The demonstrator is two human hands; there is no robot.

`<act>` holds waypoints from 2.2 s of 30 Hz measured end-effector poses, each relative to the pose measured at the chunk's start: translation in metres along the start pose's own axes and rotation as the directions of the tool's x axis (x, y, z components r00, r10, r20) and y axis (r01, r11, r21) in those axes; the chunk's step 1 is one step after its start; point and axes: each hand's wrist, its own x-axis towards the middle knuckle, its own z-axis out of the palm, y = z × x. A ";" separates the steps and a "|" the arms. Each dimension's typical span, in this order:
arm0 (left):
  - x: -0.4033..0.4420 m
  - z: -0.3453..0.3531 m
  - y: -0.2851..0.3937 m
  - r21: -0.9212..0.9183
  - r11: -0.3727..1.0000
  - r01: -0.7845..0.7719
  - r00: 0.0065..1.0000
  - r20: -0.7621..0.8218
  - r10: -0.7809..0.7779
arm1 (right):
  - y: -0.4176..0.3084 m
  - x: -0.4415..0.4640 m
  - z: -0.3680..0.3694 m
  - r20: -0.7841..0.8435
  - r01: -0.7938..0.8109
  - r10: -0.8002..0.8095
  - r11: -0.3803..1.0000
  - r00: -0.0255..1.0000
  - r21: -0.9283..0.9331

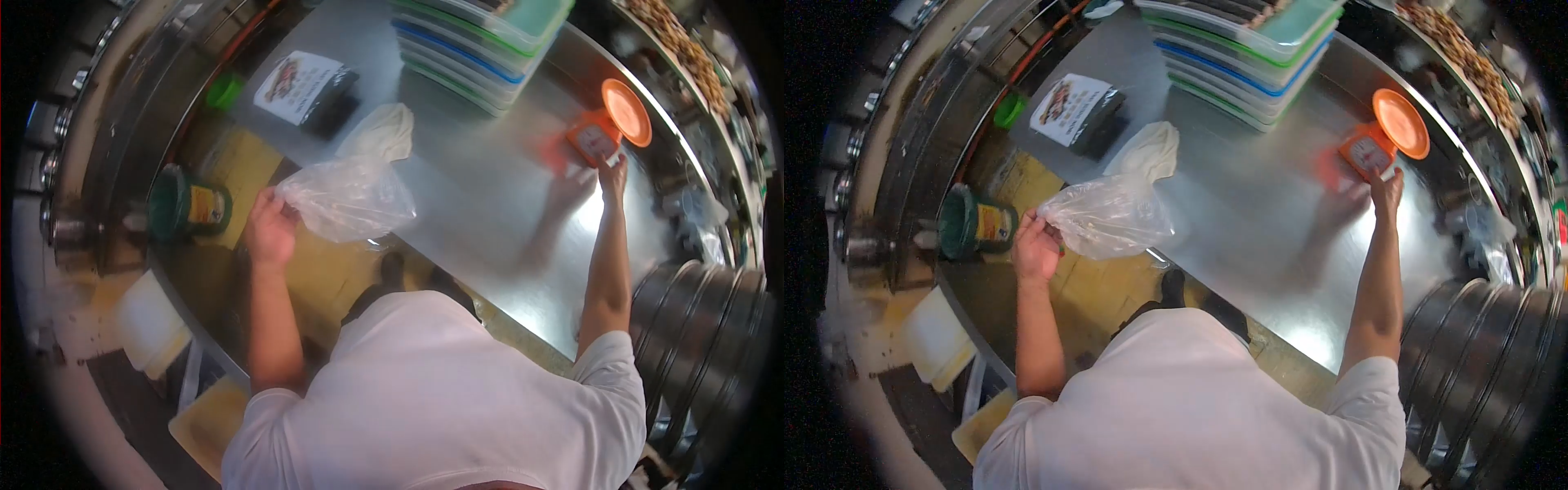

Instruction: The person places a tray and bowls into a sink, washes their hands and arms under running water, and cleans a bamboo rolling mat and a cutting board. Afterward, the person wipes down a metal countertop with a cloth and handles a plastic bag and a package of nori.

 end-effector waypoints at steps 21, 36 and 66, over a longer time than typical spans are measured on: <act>0.000 -0.261 0.043 0.267 0.963 0.039 0.928 -0.366 0.064 | -0.472 -0.515 0.147 0.698 -0.101 -0.640 0.756 -0.322 0.647; 0.103 -0.363 0.165 0.709 0.702 -0.064 0.912 -0.244 0.330 | -0.633 -0.594 0.315 0.626 0.546 -0.695 0.390 -0.354 0.741; 0.556 -0.555 0.379 0.945 0.146 -0.292 0.910 0.228 0.345 | -0.996 -0.556 0.623 0.788 -0.068 -0.603 0.787 0.125 0.613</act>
